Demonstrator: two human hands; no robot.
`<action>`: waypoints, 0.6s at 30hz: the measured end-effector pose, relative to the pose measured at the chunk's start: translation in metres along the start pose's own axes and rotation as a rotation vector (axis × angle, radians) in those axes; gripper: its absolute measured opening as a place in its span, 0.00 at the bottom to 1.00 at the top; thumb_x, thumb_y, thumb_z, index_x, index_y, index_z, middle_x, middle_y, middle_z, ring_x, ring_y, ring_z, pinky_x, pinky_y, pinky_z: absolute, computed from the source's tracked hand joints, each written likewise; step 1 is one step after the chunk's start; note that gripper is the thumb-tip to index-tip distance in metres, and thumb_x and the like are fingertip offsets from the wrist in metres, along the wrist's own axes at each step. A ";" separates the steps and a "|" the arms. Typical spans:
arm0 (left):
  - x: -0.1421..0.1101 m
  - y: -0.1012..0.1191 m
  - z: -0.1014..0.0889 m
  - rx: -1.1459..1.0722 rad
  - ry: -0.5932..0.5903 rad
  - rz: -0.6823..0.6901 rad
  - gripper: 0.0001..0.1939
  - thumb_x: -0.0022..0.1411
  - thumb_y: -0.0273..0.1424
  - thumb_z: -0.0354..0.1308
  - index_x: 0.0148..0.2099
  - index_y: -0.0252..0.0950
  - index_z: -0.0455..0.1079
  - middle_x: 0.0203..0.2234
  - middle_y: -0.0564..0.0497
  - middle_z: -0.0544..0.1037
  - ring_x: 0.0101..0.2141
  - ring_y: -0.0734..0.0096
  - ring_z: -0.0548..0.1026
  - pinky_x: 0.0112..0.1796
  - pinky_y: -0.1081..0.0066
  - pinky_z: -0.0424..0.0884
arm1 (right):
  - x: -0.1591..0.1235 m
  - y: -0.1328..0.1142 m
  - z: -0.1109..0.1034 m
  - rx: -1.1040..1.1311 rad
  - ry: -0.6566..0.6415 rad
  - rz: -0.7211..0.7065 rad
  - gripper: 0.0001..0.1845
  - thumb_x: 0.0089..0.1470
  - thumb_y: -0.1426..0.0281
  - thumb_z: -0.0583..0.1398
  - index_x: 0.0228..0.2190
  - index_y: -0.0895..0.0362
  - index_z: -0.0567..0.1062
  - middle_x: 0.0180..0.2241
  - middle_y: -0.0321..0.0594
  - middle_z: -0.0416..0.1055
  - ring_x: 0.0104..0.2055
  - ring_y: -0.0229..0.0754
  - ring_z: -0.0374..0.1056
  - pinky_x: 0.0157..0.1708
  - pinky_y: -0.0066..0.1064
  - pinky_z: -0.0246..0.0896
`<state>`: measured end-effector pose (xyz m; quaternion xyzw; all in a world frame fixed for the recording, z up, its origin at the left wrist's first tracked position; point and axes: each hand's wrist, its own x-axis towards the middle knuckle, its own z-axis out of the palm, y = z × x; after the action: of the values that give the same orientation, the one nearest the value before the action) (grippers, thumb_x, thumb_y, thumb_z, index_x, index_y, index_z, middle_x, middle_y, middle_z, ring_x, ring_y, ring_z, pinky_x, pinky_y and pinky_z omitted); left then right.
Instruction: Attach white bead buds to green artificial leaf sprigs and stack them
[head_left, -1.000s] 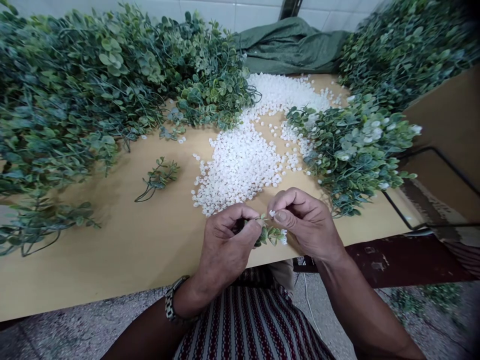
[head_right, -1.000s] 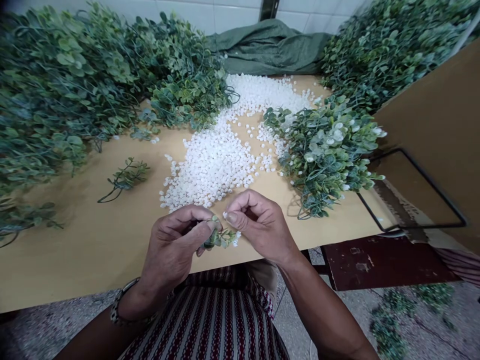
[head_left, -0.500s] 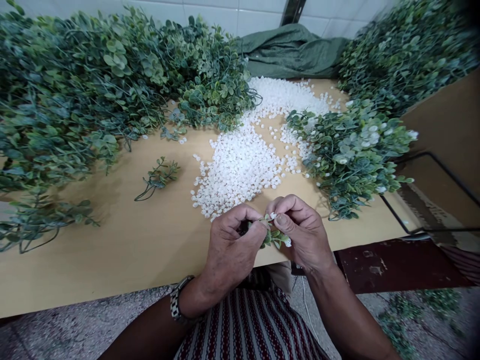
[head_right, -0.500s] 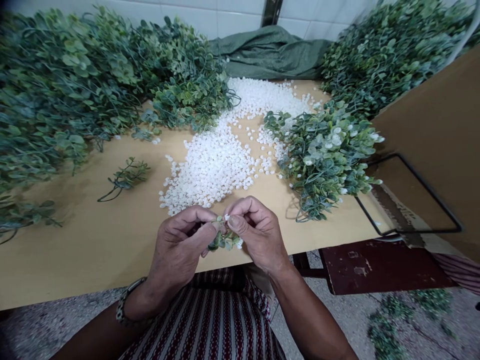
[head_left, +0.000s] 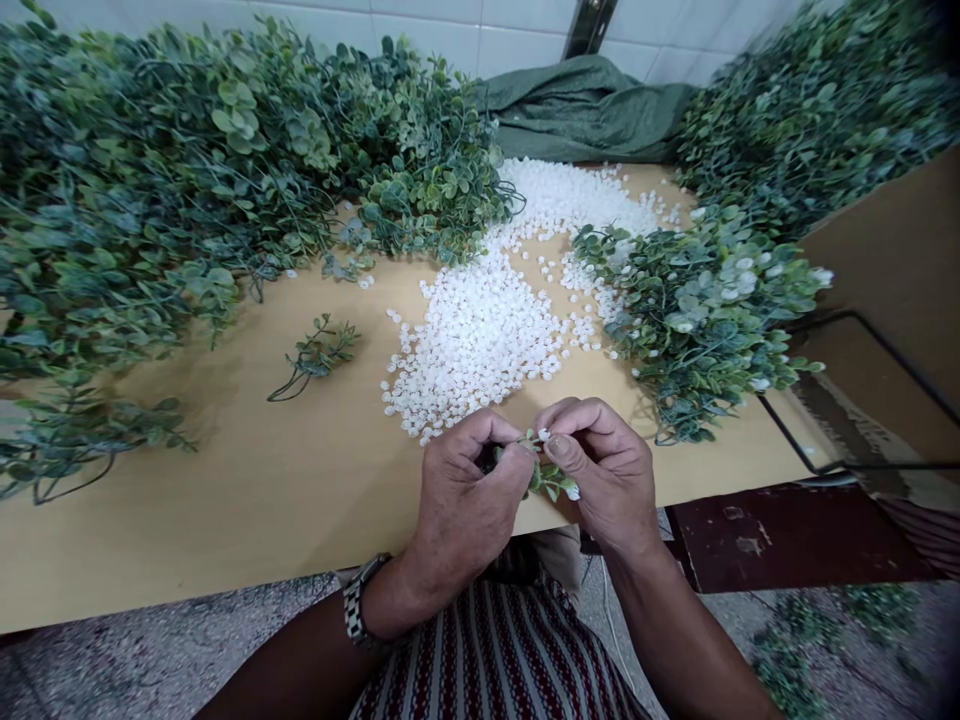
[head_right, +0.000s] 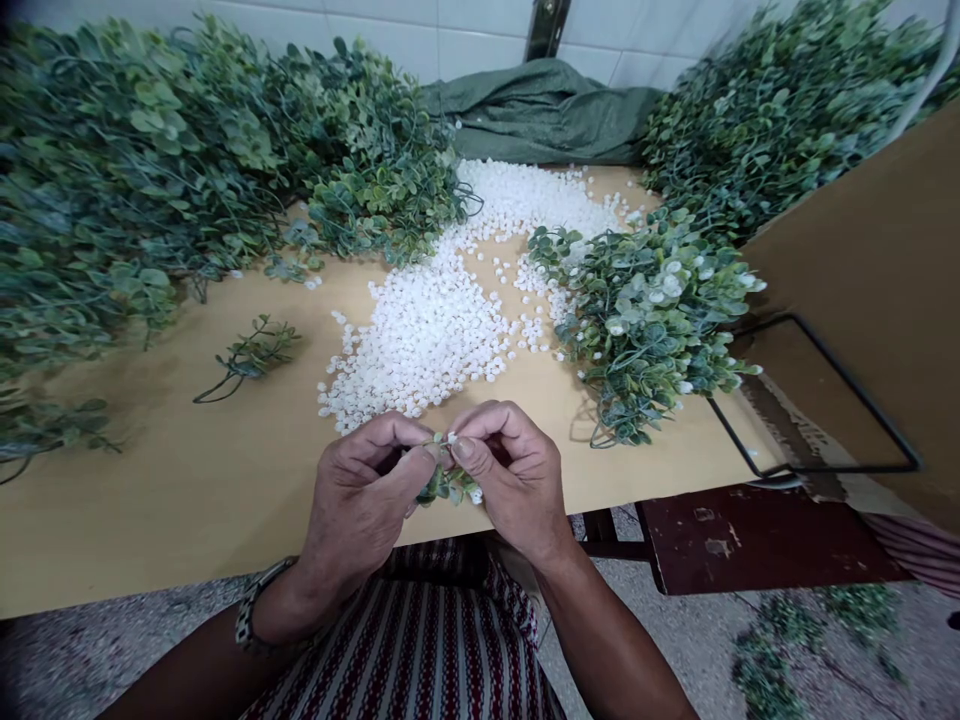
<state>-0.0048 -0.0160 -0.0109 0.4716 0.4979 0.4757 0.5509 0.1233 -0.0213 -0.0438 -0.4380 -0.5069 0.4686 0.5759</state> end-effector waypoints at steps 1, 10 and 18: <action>0.000 -0.001 0.000 0.005 0.007 0.002 0.08 0.50 0.23 0.53 0.20 0.36 0.64 0.12 0.60 0.62 0.15 0.82 0.56 0.17 0.78 0.55 | 0.000 0.000 0.000 -0.015 0.007 -0.011 0.05 0.54 0.70 0.62 0.27 0.55 0.72 0.28 0.35 0.70 0.28 0.35 0.67 0.28 0.26 0.65; 0.000 -0.003 0.000 0.080 0.020 0.015 0.08 0.49 0.23 0.53 0.20 0.35 0.66 0.13 0.58 0.64 0.17 0.80 0.60 0.19 0.76 0.59 | -0.003 -0.005 0.000 -0.087 -0.002 -0.093 0.04 0.54 0.75 0.61 0.28 0.55 0.73 0.28 0.35 0.70 0.29 0.35 0.67 0.28 0.26 0.64; -0.001 -0.007 0.001 0.103 0.020 0.053 0.08 0.50 0.22 0.54 0.21 0.34 0.68 0.14 0.58 0.65 0.17 0.81 0.60 0.19 0.78 0.59 | -0.004 -0.002 0.000 -0.133 0.001 -0.115 0.06 0.53 0.77 0.61 0.28 0.55 0.74 0.27 0.35 0.70 0.28 0.34 0.66 0.27 0.25 0.63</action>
<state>-0.0035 -0.0176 -0.0175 0.5077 0.5145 0.4684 0.5081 0.1238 -0.0255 -0.0422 -0.4456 -0.5611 0.3999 0.5717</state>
